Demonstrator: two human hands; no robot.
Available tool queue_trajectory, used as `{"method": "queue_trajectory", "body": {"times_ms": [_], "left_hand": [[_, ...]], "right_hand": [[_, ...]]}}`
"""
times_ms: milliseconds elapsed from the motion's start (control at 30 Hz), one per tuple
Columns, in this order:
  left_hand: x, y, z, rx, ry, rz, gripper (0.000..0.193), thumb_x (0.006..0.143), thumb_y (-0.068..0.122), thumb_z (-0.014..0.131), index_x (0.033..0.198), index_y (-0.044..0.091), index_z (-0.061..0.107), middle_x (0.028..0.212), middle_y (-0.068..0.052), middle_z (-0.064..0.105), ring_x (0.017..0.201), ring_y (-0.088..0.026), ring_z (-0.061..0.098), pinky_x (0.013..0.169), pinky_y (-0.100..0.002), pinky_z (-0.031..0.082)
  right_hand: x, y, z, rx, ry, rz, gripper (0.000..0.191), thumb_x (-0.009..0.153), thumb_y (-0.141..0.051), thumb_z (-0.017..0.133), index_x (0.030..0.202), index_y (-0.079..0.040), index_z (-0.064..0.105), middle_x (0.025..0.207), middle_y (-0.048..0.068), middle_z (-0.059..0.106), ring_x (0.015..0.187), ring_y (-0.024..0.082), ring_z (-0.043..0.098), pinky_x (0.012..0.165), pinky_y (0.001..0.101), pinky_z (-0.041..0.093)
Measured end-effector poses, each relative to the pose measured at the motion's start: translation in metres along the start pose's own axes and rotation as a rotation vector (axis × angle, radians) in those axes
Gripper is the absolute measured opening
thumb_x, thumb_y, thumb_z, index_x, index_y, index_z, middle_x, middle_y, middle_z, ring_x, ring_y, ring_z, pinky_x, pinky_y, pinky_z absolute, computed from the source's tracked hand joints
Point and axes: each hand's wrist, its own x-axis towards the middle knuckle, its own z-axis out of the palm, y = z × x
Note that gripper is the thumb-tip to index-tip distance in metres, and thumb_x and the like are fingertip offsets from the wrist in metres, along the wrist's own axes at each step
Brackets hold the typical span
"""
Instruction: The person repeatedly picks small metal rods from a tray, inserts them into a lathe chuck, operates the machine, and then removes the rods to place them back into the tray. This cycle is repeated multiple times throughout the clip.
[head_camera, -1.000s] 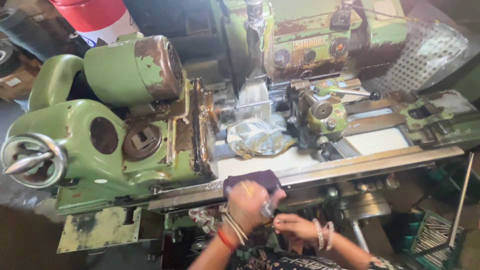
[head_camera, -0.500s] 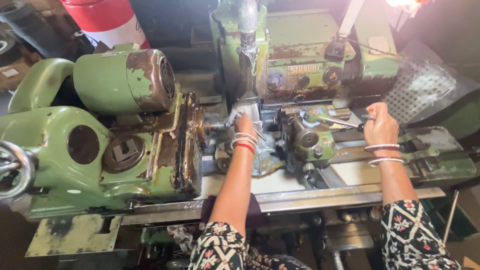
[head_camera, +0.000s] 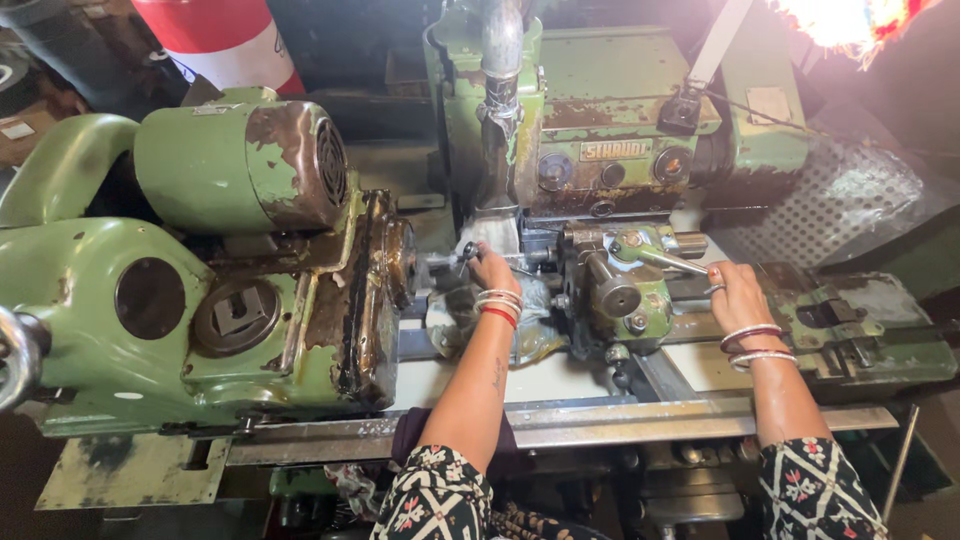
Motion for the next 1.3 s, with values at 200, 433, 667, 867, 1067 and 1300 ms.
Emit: {"method": "queue_trajectory", "body": {"times_ms": [200, 433, 667, 867, 1067, 1300], "left_hand": [[0.003, -0.001, -0.001, -0.005, -0.02, -0.005, 0.043, 0.101, 0.031, 0.054, 0.122, -0.006, 0.066, 0.127, -0.023, 0.07, 0.112, -0.033, 0.067, 0.097, -0.04, 0.049], [0.0, 0.001, 0.0, -0.038, -0.019, -0.062, 0.043, 0.102, 0.032, 0.053, 0.126, -0.004, 0.063, 0.13, -0.02, 0.067, 0.113, -0.031, 0.065, 0.098, -0.04, 0.048], [0.018, -0.003, -0.007, -0.178, -0.084, -0.166, 0.054, 0.1, 0.038, 0.062, 0.132, -0.004, 0.054, 0.135, -0.02, 0.062, 0.119, -0.029, 0.062, 0.103, -0.039, 0.045], [0.034, 0.005, -0.008, -0.566, -0.023, -0.292, 0.055, 0.09, 0.035, 0.074, 0.13, 0.003, 0.054, 0.128, -0.013, 0.065, 0.113, -0.027, 0.064, 0.099, -0.043, 0.051], [0.024, -0.007, -0.016, -0.226, -0.039, -0.272, 0.049, 0.09, 0.039, 0.067, 0.115, -0.002, 0.07, 0.114, -0.014, 0.072, 0.101, -0.026, 0.064, 0.09, -0.039, 0.05], [0.036, -0.002, -0.019, -0.428, -0.013, -0.255, 0.045, 0.09, 0.041, 0.069, 0.113, 0.003, 0.062, 0.112, -0.009, 0.069, 0.101, -0.023, 0.064, 0.087, -0.041, 0.056]], "right_hand": [[-0.004, -0.005, 0.0, 0.013, 0.009, 0.006, 0.019, 0.106, -0.019, 0.051, 0.118, -0.012, 0.063, 0.113, 0.027, 0.058, 0.103, 0.049, 0.059, 0.09, 0.0554, 0.048], [-0.006, -0.008, -0.002, 0.004, 0.001, 0.022, 0.016, 0.106, -0.017, 0.052, 0.116, -0.01, 0.063, 0.114, 0.026, 0.058, 0.103, 0.049, 0.059, 0.09, 0.0548, 0.047], [-0.012, -0.029, -0.008, -0.044, -0.086, 0.084, 0.019, 0.102, -0.014, 0.05, 0.114, -0.007, 0.063, 0.11, 0.027, 0.062, 0.103, 0.048, 0.061, 0.092, 0.0556, 0.048], [-0.007, -0.032, -0.007, -0.22, -0.167, 0.168, 0.024, 0.096, -0.019, 0.053, 0.114, -0.011, 0.067, 0.111, 0.026, 0.065, 0.104, 0.047, 0.062, 0.09, 0.0573, 0.049], [0.035, 0.014, -0.012, -0.196, -0.205, -0.036, 0.022, 0.094, -0.01, 0.053, 0.111, -0.006, 0.066, 0.111, 0.025, 0.065, 0.108, 0.046, 0.062, 0.094, 0.0549, 0.05], [0.029, 0.012, -0.007, -0.189, -0.195, 0.002, 0.025, 0.093, -0.008, 0.053, 0.114, -0.006, 0.066, 0.114, 0.025, 0.063, 0.109, 0.046, 0.061, 0.096, 0.0544, 0.049]]}}
